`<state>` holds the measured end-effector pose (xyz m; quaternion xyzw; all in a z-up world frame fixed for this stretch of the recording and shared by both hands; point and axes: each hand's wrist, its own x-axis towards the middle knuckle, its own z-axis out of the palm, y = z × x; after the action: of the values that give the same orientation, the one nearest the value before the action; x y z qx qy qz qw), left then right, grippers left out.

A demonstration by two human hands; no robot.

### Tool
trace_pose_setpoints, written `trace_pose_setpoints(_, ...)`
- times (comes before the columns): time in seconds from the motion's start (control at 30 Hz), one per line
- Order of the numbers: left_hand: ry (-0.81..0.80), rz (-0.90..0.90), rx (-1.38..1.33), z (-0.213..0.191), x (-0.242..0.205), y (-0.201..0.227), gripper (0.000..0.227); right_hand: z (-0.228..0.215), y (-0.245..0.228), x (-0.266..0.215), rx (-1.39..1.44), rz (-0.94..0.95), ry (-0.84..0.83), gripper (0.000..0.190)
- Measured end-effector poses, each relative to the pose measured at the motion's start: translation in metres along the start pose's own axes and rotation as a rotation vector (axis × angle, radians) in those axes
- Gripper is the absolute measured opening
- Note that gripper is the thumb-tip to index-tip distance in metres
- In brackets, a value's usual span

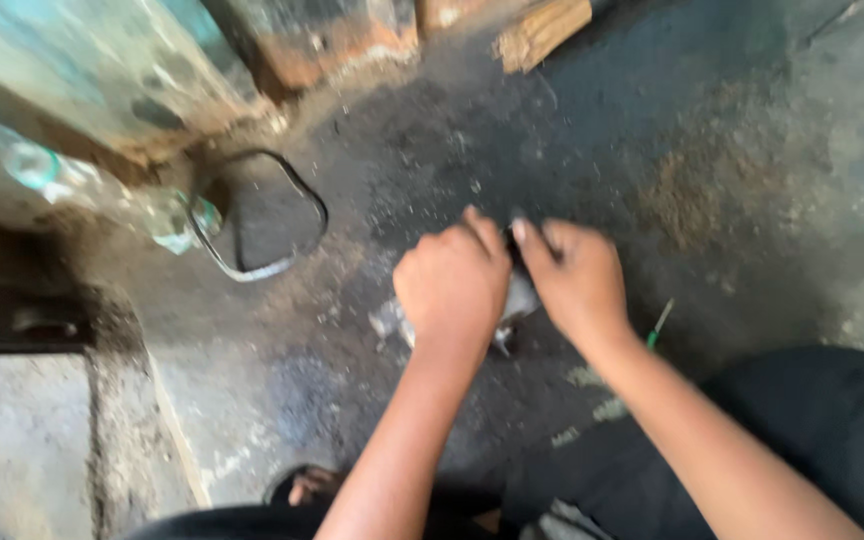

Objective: The person scrubs a metal engine casing with a small abrasive tool, then wipes the casing and their hands with a grey cloth. The person continues to scrub and wipe the metal part repeatedly.

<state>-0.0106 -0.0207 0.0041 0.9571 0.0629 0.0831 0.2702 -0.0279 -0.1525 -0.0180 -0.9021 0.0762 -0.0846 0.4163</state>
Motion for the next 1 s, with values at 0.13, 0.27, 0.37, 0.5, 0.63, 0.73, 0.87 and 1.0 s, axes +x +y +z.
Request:
trace_pose_setpoints(0.13,-0.014,-0.008,0.003,0.0,-0.002,0.0,0.052,0.0,-0.004,-0.005,-0.008,0.053,0.017,0.047)
trace_pose_setpoints(0.27,0.003,-0.009,0.008,-0.001,-0.001,0.0,0.051,-0.004,-0.008,-0.008,-0.05,0.024,0.023,0.046)
trace_pose_setpoints(0.37,0.018,0.01,0.006,0.001,0.006,0.001,0.052,-0.003,-0.008,0.006,-0.104,0.012,0.019,0.048)
trace_pose_setpoints(0.5,0.031,0.001,0.008,0.0,0.001,-0.004,0.051,-0.003,0.002,-0.004,-0.079,-0.014,-0.028,0.046)
trace_pose_setpoints(0.63,0.034,-0.001,-0.013,0.004,-0.005,-0.004,0.052,-0.002,0.023,0.005,0.082,-0.002,-0.043,0.048)
trace_pose_setpoints(0.73,0.057,0.018,-0.022,0.002,0.0,-0.006,0.051,-0.008,0.03,0.026,0.402,0.149,-0.068,0.048)
trace_pose_setpoints(0.87,0.033,0.023,-0.035,0.001,-0.001,-0.009,0.05,-0.013,0.034,0.026,0.438,0.275,-0.242,0.028)
trace_pose_setpoints(1.0,0.024,0.022,-0.025,-0.003,0.001,-0.006,0.05,-0.005,0.042,0.033,0.244,0.159,-0.137,0.046)
